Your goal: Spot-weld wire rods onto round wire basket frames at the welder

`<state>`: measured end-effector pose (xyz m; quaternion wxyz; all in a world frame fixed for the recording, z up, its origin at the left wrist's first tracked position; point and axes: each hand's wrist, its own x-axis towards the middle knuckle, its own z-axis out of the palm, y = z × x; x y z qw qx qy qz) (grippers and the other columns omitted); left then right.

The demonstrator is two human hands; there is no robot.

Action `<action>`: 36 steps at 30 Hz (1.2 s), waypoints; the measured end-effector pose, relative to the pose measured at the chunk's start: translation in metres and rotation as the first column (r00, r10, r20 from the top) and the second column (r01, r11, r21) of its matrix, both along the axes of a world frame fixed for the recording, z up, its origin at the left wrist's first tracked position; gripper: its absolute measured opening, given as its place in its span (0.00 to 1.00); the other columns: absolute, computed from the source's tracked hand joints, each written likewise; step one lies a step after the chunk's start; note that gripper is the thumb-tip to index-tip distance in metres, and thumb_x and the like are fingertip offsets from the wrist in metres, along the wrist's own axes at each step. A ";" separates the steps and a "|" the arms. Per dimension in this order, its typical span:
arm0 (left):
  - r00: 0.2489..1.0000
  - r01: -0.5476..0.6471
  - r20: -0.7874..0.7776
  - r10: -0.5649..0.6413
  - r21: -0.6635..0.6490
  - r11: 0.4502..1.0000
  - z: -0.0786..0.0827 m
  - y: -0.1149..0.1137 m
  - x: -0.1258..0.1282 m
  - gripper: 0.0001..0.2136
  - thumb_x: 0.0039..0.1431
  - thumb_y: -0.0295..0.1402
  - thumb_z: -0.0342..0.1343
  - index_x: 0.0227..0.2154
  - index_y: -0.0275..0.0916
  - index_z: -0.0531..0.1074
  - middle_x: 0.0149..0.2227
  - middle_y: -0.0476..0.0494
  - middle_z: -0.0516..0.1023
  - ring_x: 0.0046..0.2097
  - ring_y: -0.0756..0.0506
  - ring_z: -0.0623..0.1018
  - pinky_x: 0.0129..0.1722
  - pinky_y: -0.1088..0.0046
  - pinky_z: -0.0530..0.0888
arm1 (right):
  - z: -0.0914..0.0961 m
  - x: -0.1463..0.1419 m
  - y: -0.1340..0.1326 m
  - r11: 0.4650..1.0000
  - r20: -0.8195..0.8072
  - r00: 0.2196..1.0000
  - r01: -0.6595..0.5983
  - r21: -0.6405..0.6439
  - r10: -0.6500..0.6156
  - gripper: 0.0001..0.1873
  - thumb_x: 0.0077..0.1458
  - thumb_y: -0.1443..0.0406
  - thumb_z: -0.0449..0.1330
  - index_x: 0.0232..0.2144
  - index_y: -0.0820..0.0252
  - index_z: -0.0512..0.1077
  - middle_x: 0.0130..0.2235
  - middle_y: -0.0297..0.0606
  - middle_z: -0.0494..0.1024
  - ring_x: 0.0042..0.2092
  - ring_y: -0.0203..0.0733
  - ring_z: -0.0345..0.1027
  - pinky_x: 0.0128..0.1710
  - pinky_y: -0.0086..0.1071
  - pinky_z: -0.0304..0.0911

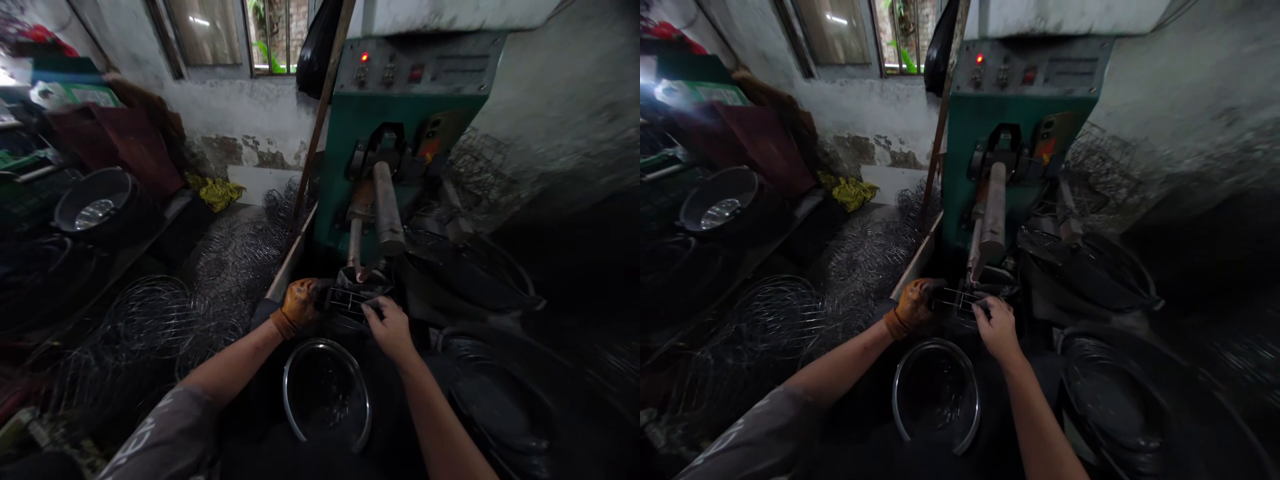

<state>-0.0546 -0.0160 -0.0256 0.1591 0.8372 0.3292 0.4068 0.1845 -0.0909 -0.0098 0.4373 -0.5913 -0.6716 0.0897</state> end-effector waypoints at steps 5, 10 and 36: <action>0.999 0.027 0.034 -0.027 0.004 1.000 0.001 0.002 0.005 0.20 0.60 0.44 0.58 0.50 0.37 0.78 0.45 0.36 0.85 0.47 0.37 0.84 0.48 0.60 0.81 | -0.002 0.005 0.005 1.000 0.041 0.999 0.010 -0.025 -0.009 0.16 0.63 0.53 0.56 0.27 0.53 0.71 0.31 0.41 0.81 0.37 0.50 0.75 0.42 0.43 0.68; 1.000 -0.003 -0.019 0.004 0.045 0.999 -0.003 0.013 0.008 0.21 0.58 0.41 0.57 0.51 0.37 0.77 0.46 0.35 0.84 0.48 0.36 0.84 0.49 0.58 0.81 | 0.003 0.007 0.009 0.998 0.036 0.997 0.068 0.013 -0.069 0.17 0.62 0.51 0.57 0.26 0.52 0.70 0.28 0.39 0.77 0.35 0.49 0.74 0.40 0.42 0.67; 0.987 0.059 0.142 -0.076 0.120 0.991 -0.006 0.005 0.017 0.19 0.60 0.43 0.55 0.48 0.37 0.77 0.46 0.34 0.84 0.49 0.34 0.83 0.50 0.55 0.81 | 0.004 0.018 0.005 0.998 -0.005 0.999 -0.050 -0.037 0.049 0.16 0.65 0.51 0.55 0.34 0.50 0.79 0.35 0.39 0.84 0.41 0.51 0.78 0.44 0.43 0.72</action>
